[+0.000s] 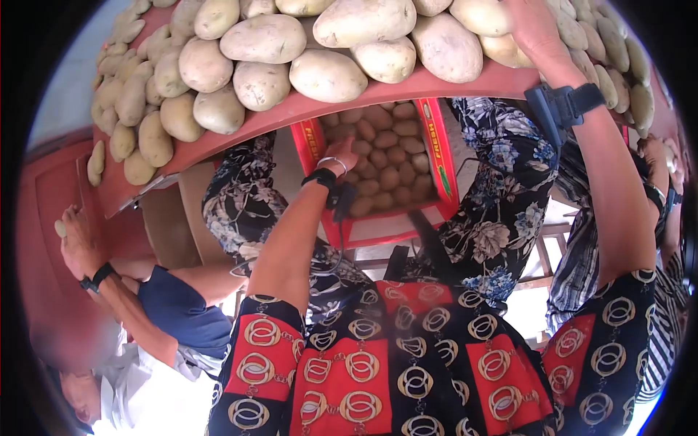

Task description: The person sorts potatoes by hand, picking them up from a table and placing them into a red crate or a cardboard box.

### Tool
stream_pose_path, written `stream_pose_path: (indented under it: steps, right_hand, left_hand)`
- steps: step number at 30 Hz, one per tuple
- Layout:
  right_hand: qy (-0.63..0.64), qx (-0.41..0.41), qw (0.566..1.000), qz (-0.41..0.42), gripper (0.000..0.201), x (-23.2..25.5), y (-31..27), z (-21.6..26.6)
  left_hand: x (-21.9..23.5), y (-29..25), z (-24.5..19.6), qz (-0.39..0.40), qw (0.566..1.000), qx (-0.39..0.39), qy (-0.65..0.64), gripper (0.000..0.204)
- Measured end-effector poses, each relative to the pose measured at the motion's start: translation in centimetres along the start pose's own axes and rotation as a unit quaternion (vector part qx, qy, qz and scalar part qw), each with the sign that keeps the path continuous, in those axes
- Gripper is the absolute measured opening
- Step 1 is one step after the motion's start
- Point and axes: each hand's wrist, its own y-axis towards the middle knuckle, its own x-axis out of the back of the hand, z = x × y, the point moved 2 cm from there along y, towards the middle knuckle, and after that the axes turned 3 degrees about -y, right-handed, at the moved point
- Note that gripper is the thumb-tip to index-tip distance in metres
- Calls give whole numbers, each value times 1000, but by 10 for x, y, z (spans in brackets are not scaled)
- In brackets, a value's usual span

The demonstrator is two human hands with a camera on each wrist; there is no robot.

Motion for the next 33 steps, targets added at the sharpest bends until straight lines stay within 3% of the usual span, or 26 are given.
stream_pose_path:
  steps: [3, 5, 10, 13, 14, 16, 19, 23, 25, 26, 29, 30, 31, 33]
  right_hand:
    - [5, 0, 1000, 14, 48, 0, -1, 1]
    - [4, 3, 1000, 20, 48, 0, 1, 0]
    - [13, -22, 999, 44, 48, 0, 4, 3]
    - [6, -14, 999, 38, 47, -2, 9, -1]
    - [5, -12, 999, 35, 47, -3, 9, -4]
    - [7, -16, 999, 34, 46, -7, 7, -6]
    - [-9, -2, 999, 50, 45, -6, 7, -2]
    - [-40, 12, 997, 66, 45, -1, 3, -3]
    - [-33, 13, 999, 32, 45, -6, 1, -7]
    - [-30, 16, 999, 12, 45, -10, -1, -11]
    - [-22, 35, 998, -43, 46, -14, 11, -17]
    - [-15, 32, 998, -43, 46, -13, 8, -13]
    - [-24, 5, 999, -34, 44, -11, 7, -10]
    - [-38, -10, 999, -38, 43, -9, 4, -6]
  left_hand:
    - [-23, 10, 14, -5, 999, -15, 29, 49]
    - [-30, 16, 13, 35, 997, -57, 45, 50]
    - [-71, 20, 34, 28, 996, -26, 76, 39]
    - [-65, 16, 34, -81, 994, -47, 54, 38]
    - [-60, 17, 28, -85, 994, -49, 51, 38]
    - [-52, 10, 24, -35, 998, 16, 56, 39]
    - [-55, 6, 21, -25, 999, 30, 4, 42]
    - [-66, -4, 17, 15, 996, -9, 87, 40]
    - [-77, 5, 26, -55, 995, -34, 77, 41]
    - [-80, 7, 30, -23, 996, -33, 83, 40]
    - [-63, 8, 7, 33, 999, 12, -4, 34]
    - [-58, 6, -5, -9, 999, -49, 8, 31]
    - [-55, 8, -19, 55, 997, -35, -44, 36]
    - [-12, -26, -72, 97, 977, -100, -163, 33]
